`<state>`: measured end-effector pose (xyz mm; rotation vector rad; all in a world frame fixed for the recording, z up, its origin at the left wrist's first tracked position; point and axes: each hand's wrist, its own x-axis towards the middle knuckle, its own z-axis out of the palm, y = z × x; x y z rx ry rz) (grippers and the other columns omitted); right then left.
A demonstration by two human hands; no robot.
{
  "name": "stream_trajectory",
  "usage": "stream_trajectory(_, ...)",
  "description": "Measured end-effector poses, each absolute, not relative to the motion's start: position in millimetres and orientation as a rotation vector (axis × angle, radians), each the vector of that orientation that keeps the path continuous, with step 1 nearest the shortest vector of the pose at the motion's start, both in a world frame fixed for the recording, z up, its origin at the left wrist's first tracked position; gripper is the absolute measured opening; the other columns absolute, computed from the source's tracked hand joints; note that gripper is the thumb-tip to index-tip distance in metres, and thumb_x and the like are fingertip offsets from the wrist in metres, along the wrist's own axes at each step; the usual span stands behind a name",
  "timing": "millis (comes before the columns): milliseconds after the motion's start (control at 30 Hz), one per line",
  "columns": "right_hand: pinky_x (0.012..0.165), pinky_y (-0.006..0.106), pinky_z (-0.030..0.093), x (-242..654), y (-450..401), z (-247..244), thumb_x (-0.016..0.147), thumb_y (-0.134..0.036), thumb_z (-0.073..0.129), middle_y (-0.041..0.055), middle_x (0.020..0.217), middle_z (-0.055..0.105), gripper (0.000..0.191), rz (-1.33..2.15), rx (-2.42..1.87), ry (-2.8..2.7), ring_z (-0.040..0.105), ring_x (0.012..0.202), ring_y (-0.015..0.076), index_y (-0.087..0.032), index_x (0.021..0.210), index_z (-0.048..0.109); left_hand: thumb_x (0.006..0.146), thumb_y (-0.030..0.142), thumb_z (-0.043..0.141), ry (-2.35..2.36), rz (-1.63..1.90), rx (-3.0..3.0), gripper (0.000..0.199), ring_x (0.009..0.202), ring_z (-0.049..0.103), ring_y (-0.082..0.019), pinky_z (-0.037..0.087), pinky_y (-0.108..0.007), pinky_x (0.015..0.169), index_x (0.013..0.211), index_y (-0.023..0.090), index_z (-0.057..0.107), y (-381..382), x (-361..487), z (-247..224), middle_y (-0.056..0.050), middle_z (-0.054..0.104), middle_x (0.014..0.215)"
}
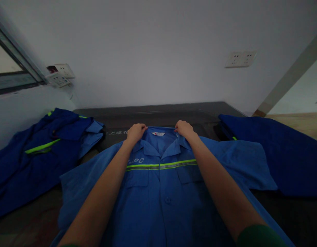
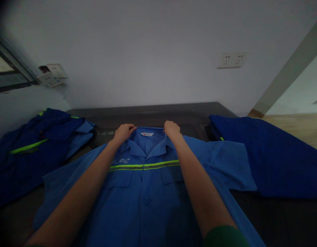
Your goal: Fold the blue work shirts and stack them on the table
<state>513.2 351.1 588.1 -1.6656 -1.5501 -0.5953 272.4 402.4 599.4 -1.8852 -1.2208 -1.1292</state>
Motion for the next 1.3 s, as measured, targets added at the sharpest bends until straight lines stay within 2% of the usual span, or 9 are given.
stream_trajectory(167, 0.089, 0.038, 0.048, 515, 345, 588, 0.091, -0.031, 0.056, 0.0199, 0.12, 0.064, 0.031, -0.582, -1.69, -1.545, 0.062, 0.112, 0.0297, -0.014, 0.115, 0.067, 0.092, 0.039, 0.046, -1.243, -1.077, -1.928, 0.031, 0.098, 0.066, -0.027, 0.051, -0.035, 0.083, 0.102, 0.025, 0.072, 398, 272, 601, -0.008, 0.072, 0.104)
stream_trajectory(333, 0.088, 0.038, 0.048, 520, 333, 591, 0.08, -0.04, 0.068, 0.0154, 0.121, 0.065, 0.046, -0.587, -1.73, -1.582, 0.061, 0.112, 0.0298, -0.02, 0.121, 0.062, 0.089, 0.035, 0.049, -1.293, -1.081, -1.895, 0.027, 0.101, 0.065, -0.025, 0.051, -0.032, 0.085, 0.103, 0.024, 0.07, 390, 266, 608, -0.007, 0.07, 0.109)
stream_trajectory(467, 0.078, 0.034, 0.053, 516, 339, 591, 0.083, -0.021, 0.062, 0.0125, 0.099, 0.072, 0.047, -0.441, -1.696, -1.697, 0.071, 0.082, 0.0225, -0.019, 0.129, 0.056, 0.084, 0.047, 0.055, -1.426, -0.977, -1.908, 0.037, 0.104, 0.064, -0.029, 0.051, -0.037, 0.085, 0.109, 0.023, 0.067, 390, 260, 610, -0.011, 0.069, 0.113)
stream_trajectory(567, 0.065, 0.03, 0.054, 512, 351, 589, 0.084, -0.01, 0.049, 0.0091, 0.082, 0.073, 0.053, -0.215, -1.499, -1.743, 0.069, 0.063, 0.0192, -0.02, 0.136, 0.05, 0.082, 0.038, 0.059, -1.446, -0.938, -1.933, 0.036, 0.107, 0.064, -0.03, 0.051, -0.037, 0.086, 0.114, 0.022, 0.064, 397, 259, 609, -0.013, 0.067, 0.117)
stream_trajectory(667, 0.062, 0.028, 0.055, 510, 363, 584, 0.086, -0.008, 0.044, 0.0067, 0.071, 0.072, 0.058, 0.056, -1.274, -1.712, 0.068, 0.06, 0.0183, -0.021, 0.142, 0.044, 0.083, 0.025, 0.054, -1.368, -1.085, -2.036, 0.037, 0.091, 0.069, -0.023, 0.052, -0.03, 0.08, 0.12, 0.02, 0.059, 409, 261, 607, -0.011, 0.07, 0.108)
stream_trajectory(833, 0.061, 0.025, 0.055, 515, 371, 579, 0.088, -0.008, 0.043, 0.0024, 0.062, 0.067, 0.06, 0.382, -1.131, -1.714, 0.064, 0.055, 0.0129, -0.019, 0.147, 0.035, 0.092, 0.026, 0.043, -1.319, -1.382, -2.29, 0.043, 0.064, 0.068, -0.016, 0.053, -0.025, 0.062, 0.133, 0.015, 0.047, 421, 259, 608, -0.009, 0.072, 0.091)
stream_trajectory(933, 0.056, 0.022, 0.051, 522, 366, 585, 0.087, -0.01, 0.048, 0.0035, 0.07, 0.068, 0.056, 0.248, -1.028, -1.757, 0.06, 0.054, 0.0105, -0.017, 0.142, 0.042, 0.086, 0.024, 0.053, -1.18, -1.21, -2.197, 0.038, 0.081, 0.067, -0.019, 0.052, -0.028, 0.074, 0.122, 0.014, 0.059, 413, 250, 614, -0.009, 0.07, 0.097)
stream_trajectory(1067, 0.063, 0.021, 0.049, 521, 357, 596, 0.076, -0.011, 0.063, 0.006, 0.087, 0.072, 0.035, -0.096, -0.918, -2.02, 0.061, 0.066, 0.011, -0.013, 0.111, 0.069, 0.074, 0.024, 0.066, -0.903, -0.887, -2.308, 0.033, 0.1, 0.061, -0.02, 0.047, -0.027, 0.087, 0.107, 0.019, 0.069, 392, 244, 620, -0.006, 0.067, 0.107)
stream_trajectory(1300, 0.084, 0.024, 0.045, 502, 370, 589, 0.067, -0.01, 0.073, 0.0052, 0.1, 0.073, 0.031, -0.401, -1.074, -2.308, 0.064, 0.092, 0.0163, -0.017, 0.097, 0.075, 0.064, 0.021, 0.074, -1.01, -0.482, -2.341, 0.037, 0.107, 0.058, -0.022, 0.04, -0.03, 0.098, 0.1, 0.029, 0.073, 391, 257, 611, -0.002, 0.069, 0.108)
